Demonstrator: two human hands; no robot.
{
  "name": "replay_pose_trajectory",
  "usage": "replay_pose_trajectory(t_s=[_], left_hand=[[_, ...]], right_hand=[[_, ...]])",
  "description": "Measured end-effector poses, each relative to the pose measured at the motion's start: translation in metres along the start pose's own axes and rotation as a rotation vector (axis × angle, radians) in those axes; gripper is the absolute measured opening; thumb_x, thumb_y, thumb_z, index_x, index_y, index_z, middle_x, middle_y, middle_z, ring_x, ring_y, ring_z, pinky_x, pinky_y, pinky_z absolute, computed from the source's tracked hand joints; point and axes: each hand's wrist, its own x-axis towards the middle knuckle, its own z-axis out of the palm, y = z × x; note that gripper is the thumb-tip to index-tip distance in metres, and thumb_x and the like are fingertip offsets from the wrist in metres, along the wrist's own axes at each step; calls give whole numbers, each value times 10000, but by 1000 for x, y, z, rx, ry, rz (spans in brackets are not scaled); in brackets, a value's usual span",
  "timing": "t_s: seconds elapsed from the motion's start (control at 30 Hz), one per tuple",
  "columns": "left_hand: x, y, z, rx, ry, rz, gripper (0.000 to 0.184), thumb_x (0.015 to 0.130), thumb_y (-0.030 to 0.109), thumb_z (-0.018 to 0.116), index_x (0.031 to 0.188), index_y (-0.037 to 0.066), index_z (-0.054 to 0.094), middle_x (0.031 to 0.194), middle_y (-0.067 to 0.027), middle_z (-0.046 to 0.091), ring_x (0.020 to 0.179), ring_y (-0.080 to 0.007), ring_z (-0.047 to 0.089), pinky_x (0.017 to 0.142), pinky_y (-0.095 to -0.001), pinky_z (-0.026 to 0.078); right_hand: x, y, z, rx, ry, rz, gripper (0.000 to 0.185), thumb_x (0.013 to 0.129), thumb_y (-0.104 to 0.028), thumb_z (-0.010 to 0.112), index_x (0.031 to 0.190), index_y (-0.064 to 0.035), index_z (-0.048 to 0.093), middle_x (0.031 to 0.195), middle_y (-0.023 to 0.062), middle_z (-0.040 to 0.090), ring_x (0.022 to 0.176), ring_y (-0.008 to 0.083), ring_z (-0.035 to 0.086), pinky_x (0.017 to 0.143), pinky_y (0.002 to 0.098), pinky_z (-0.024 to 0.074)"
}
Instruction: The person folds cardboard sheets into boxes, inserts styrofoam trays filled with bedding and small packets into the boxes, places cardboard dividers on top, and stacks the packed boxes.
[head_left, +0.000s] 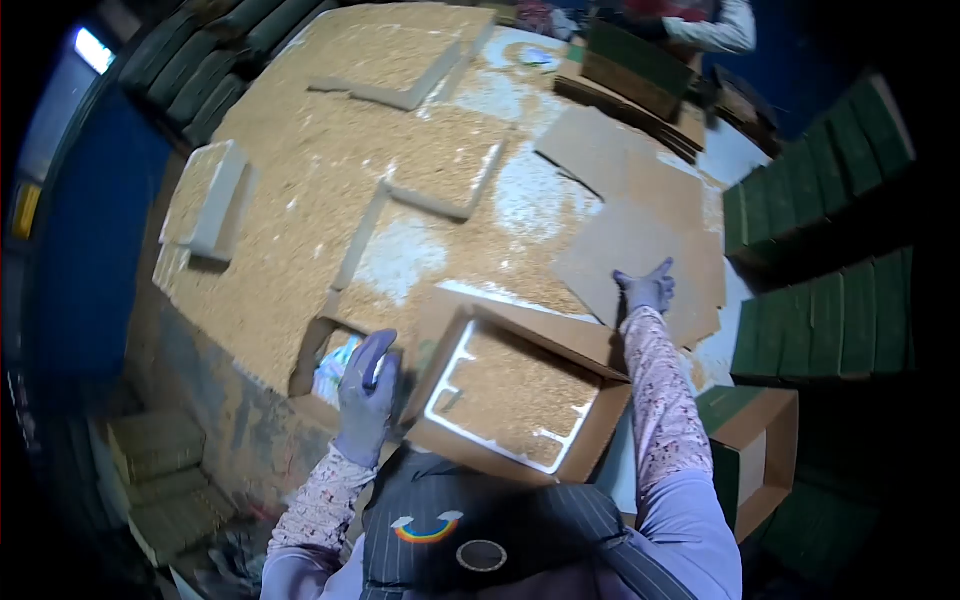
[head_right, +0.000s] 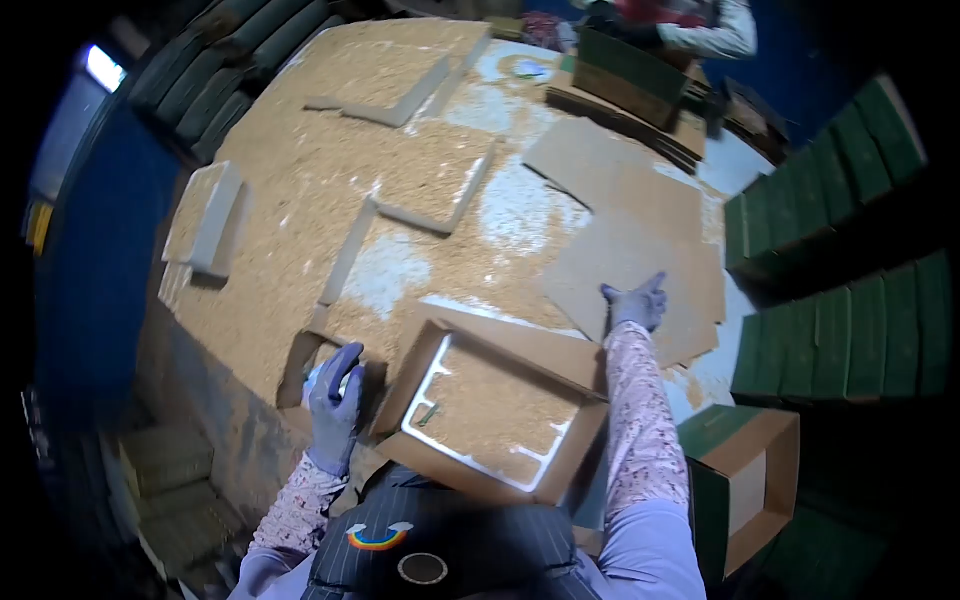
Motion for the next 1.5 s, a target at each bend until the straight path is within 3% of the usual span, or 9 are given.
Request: replay_pose_trajectory(t_s=[0.13, 0.27, 0.33, 0.57, 0.73, 1.0, 1.2, 1.37, 1.5], left_hand=[[-22, -55, -52, -129, 314, -292, 268, 932, 99, 590, 1178, -1, 624, 1175, -123, 633, 1079, -223, 609, 909, -312, 484], [-25, -91, -70, 261, 30, -310, 248, 887, 253, 629, 1062, 82, 670, 1085, -127, 628, 1032, -306, 602, 900, -379, 479], [-7, -112, -49, 428, -19, -104, 261, 822, 224, 698, 999, 34, 674, 998, -147, 642, 983, -313, 606, 881, -385, 470], [11, -152, -12, 899, -228, -47, 523, 758, 427, 726, 1122, 85, 568, 1140, -110, 554, 1100, -292, 513, 906, -414, 416], [20, -142, -15, 831, -168, -48, 524, 744, 408, 736, 1109, 90, 535, 1173, -108, 522, 1147, -292, 476, 938, -427, 388], [53, -157, -16, 855, 124, 572, 759, 632, 362, 801, 1271, 132, 462, 1304, -135, 433, 1271, -357, 386, 1165, -525, 206], [83, -172, -42, 710, -307, 557, 389, 742, 209, 722, 1111, 149, 614, 1086, -87, 623, 1069, -254, 582, 991, -390, 450], [57, -94, -72, 210, 244, 415, 56, 791, 105, 678, 839, 79, 692, 972, -79, 691, 1017, -318, 619, 892, -413, 487], [26, 1, -19, 218, 13, 694, 183, 718, 156, 772, 804, 82, 629, 926, -100, 640, 1110, -319, 569, 1015, -441, 414]], right_hand=[[98, 61, 52, 495, 193, -112, 879, 691, -171, 845, 1357, 145, 368, 1350, 257, 515, 1169, 318, 566, 992, 413, 442], [145, 114, 11, 890, -29, -139, 293, 825, -134, 745, 1032, 35, 623, 770, 55, 643, 589, 138, 554, 536, 293, 447], [130, 107, -24, 1051, 276, -297, 190, 883, -90, 672, 1046, -6, 623, 720, 6, 590, 553, 84, 478, 501, 255, 384], [-56, 106, -180, 928, 325, -628, 325, 935, -155, 645, 1199, 23, 578, 1122, 68, 630, 999, 118, 556, 889, 241, 433], [-145, 145, -186, 788, 355, -601, 343, 952, -214, 623, 1226, -13, 575, 1157, 66, 621, 1032, 146, 556, 922, 282, 425], [-200, 159, -177, 700, 368, -581, 318, 941, -183, 635, 1206, -14, 590, 1111, 78, 650, 1002, 142, 583, 911, 291, 441], [-217, 174, -187, 721, 391, -581, 308, 944, -172, 631, 1200, -7, 584, 1122, 73, 637, 1015, 139, 571, 924, 283, 428], [-233, 193, -196, 739, 548, -571, 307, 948, -175, 632, 1194, 1, 581, 1134, 60, 628, 1016, 141, 567, 915, 282, 434], [-247, 169, -182, 552, 610, -863, 359, 825, -54, 687, 1173, -38, 605, 1121, 112, 644, 987, 245, 626, 852, 354, 496]])
